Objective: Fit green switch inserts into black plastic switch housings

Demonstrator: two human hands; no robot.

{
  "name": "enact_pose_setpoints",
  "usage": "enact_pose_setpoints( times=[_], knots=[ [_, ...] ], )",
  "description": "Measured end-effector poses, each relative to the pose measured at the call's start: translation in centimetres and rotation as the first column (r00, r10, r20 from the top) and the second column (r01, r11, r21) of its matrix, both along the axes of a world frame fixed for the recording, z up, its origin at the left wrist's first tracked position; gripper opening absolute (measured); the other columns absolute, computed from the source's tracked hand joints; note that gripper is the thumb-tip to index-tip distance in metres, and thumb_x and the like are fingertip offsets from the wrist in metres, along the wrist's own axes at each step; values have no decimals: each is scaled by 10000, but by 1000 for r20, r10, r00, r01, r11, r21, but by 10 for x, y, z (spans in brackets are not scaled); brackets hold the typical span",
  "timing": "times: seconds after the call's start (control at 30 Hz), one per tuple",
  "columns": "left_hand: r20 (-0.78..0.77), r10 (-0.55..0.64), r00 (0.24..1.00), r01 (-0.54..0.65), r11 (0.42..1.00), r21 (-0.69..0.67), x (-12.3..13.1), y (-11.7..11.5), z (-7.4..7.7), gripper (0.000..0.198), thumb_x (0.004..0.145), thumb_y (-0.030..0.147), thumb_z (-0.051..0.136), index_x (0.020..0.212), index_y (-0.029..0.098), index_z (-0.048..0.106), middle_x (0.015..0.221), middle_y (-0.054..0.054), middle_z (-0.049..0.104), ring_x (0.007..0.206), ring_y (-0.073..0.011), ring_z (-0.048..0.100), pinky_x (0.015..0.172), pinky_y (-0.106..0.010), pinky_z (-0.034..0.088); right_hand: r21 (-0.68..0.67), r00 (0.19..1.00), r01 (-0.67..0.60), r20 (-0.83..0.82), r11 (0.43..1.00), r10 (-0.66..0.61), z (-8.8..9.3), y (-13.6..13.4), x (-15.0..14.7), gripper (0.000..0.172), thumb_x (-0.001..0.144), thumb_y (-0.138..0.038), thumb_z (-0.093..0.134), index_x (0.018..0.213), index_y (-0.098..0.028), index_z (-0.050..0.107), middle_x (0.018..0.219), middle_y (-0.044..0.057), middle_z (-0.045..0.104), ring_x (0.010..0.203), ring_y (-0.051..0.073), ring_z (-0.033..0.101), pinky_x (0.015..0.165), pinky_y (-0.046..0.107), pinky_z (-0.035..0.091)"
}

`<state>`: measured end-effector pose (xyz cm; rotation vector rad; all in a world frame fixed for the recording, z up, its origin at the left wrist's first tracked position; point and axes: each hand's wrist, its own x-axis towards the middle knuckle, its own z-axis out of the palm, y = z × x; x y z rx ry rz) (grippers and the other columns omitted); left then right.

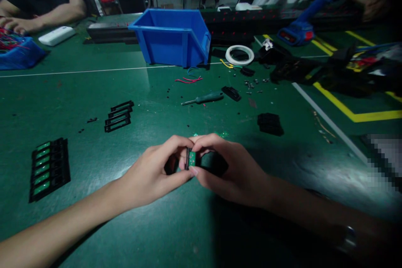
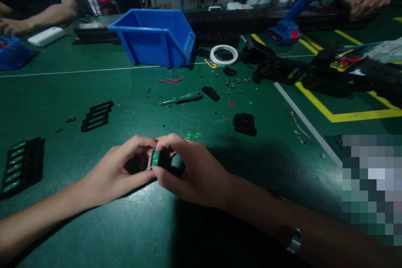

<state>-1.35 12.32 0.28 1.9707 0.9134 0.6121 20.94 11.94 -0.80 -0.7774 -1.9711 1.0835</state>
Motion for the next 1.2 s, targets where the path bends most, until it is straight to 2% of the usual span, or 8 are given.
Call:
enact_pose_setpoints(
  times=[0.33, 0.6, 0.93, 1.2],
  knots=[
    [-37, -2, 999, 3, 1000, 13, 2, 0, 0, 253, 959, 321, 648, 1165, 223, 537, 836, 40, 600, 670, -90, 537, 613, -220, 404, 27, 999, 32, -38, 999, -31, 4, 2, -3, 284, 830, -95, 687, 1060, -225, 584, 1236, 86, 664, 1092, 219, 667, 937, 373, 536],
    [-16, 11, 1000, -11, 1000, -1, 3, 1, 2, 273, 952, 292, 651, 1188, 225, 533, 835, 32, 625, 701, -108, 564, 638, -231, 417, 44, 994, 101, -50, 994, -99, 3, 1, -2, 286, 839, -157, 718, 1098, -221, 614, 1228, 94, 685, 1062, 220, 680, 803, 324, 570],
    [-33, 17, 999, -17, 1000, 8, 3, 1, 3, 265, 953, 285, 649, 1186, 230, 535, 812, 44, 620, 675, -95, 554, 615, -220, 399, 61, 997, 61, -40, 996, -59, 2, 3, -1, 269, 865, -158, 718, 1108, -219, 620, 1190, 88, 684, 1097, 223, 657, 845, 345, 561],
    [-44, 21, 999, -21, 1000, 18, 3, 1, 2, 284, 961, 306, 637, 1210, 223, 529, 830, 31, 638, 667, -98, 560, 597, -222, 402, 71, 996, 83, -27, 994, -81, 1, 2, -1, 282, 861, -175, 725, 1117, -224, 618, 1165, 81, 690, 1035, 212, 673, 802, 332, 570]
  ],
)
